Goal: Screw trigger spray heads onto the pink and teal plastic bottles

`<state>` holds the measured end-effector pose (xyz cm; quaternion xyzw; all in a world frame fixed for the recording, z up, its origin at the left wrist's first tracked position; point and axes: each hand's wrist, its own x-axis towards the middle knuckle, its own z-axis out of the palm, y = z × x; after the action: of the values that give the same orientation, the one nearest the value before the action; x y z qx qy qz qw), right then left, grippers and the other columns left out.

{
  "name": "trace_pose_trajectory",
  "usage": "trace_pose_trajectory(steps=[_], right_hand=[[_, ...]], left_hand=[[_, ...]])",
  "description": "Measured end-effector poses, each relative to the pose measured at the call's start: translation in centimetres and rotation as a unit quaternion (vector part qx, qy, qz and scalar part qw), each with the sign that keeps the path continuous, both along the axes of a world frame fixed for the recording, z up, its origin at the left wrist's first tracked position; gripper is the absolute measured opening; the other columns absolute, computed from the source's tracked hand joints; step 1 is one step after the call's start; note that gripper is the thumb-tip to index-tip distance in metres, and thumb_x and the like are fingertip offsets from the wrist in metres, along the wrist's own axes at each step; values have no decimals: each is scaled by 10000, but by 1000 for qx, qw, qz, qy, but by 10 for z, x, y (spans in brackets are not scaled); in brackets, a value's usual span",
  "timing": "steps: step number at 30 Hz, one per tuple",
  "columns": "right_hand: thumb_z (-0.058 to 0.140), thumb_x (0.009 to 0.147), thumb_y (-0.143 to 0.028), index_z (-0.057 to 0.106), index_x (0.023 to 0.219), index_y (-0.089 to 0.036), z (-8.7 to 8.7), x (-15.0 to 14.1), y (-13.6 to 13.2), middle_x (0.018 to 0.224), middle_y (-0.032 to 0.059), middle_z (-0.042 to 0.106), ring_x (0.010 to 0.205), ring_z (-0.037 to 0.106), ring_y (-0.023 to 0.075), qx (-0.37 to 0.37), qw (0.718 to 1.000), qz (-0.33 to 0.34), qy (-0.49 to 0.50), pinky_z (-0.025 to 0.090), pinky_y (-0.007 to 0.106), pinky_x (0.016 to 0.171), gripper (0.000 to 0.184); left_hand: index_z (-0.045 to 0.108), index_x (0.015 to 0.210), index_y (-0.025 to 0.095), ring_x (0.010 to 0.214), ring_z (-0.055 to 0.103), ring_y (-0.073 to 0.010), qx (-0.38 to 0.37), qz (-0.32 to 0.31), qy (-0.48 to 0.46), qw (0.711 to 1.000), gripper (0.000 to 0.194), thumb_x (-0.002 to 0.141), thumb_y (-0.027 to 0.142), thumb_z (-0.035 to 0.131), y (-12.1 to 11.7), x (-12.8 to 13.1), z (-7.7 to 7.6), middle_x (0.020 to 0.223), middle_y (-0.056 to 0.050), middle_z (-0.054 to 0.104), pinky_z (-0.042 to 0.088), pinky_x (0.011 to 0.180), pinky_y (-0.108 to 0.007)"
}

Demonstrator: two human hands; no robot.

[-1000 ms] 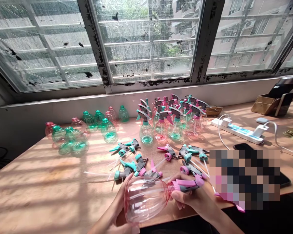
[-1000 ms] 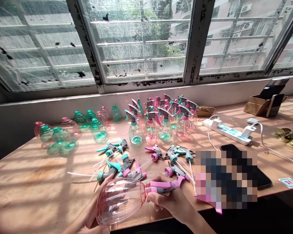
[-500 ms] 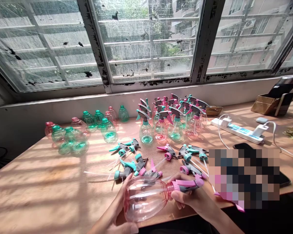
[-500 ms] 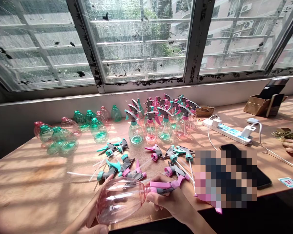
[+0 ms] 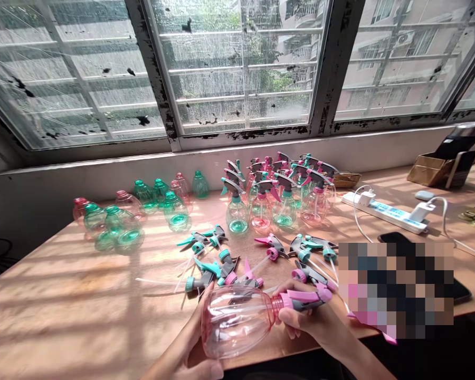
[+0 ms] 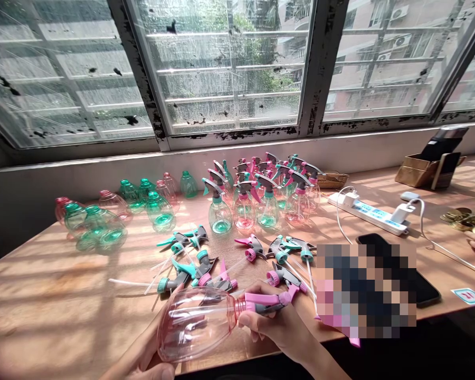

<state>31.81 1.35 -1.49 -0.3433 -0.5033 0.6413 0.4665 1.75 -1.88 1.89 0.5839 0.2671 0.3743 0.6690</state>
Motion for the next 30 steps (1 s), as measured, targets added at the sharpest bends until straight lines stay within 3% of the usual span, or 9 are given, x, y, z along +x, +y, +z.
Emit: trace_pose_trajectory(steps=[3,8,14,19,25,30], right_hand=[[952,827,-438,701,923,-183,-2,1,1,625,-42,656,562,569,120,5,1000,5,0,444,248,575,370],[957,822,-442,705,926,-182,-4,1,1,622,-45,659,564,586,116,1,1000,3,-5,436,232,571,376],[960,816,-446,697,928,-181,-2,1,0,629,-49,656,559,576,111,2,1000,4,0,459,234,578,389],[953,824,-444,694,926,-181,-3,2,2,637,-48,659,562,573,114,5,1000,8,-3,466,240,579,384],[904,876,-494,703,999,-176,-8,2,2,626,-46,650,552,553,121,17,1000,7,-4,422,262,576,395],[929,846,-479,713,926,-183,-2,1,0,640,-37,637,570,556,137,6,1000,6,-13,430,271,574,376]], left_hand=[[243,1703,521,1549,527,-356,18,11,15,1000,873,1008,356,746,4,-2,-4,1782,-47,393,416,1269,-545],[251,1678,569,1516,558,-318,60,29,23,998,798,1058,283,663,6,-1,-13,1810,-25,320,533,1164,-415],[175,1700,562,1549,528,-336,31,37,56,997,877,1045,275,683,2,-3,-11,1793,-34,360,451,1255,-503],[189,1717,511,1589,461,-394,2,16,26,1000,874,1022,420,710,1,-6,-11,1828,-31,276,411,1274,-573],[275,1696,502,1541,516,-398,23,33,26,999,859,993,393,757,8,-7,-19,1797,-62,347,454,1241,-563],[222,1707,517,1542,530,-330,58,47,18,997,807,1066,265,643,8,-5,-26,1815,-41,304,432,1264,-489]])
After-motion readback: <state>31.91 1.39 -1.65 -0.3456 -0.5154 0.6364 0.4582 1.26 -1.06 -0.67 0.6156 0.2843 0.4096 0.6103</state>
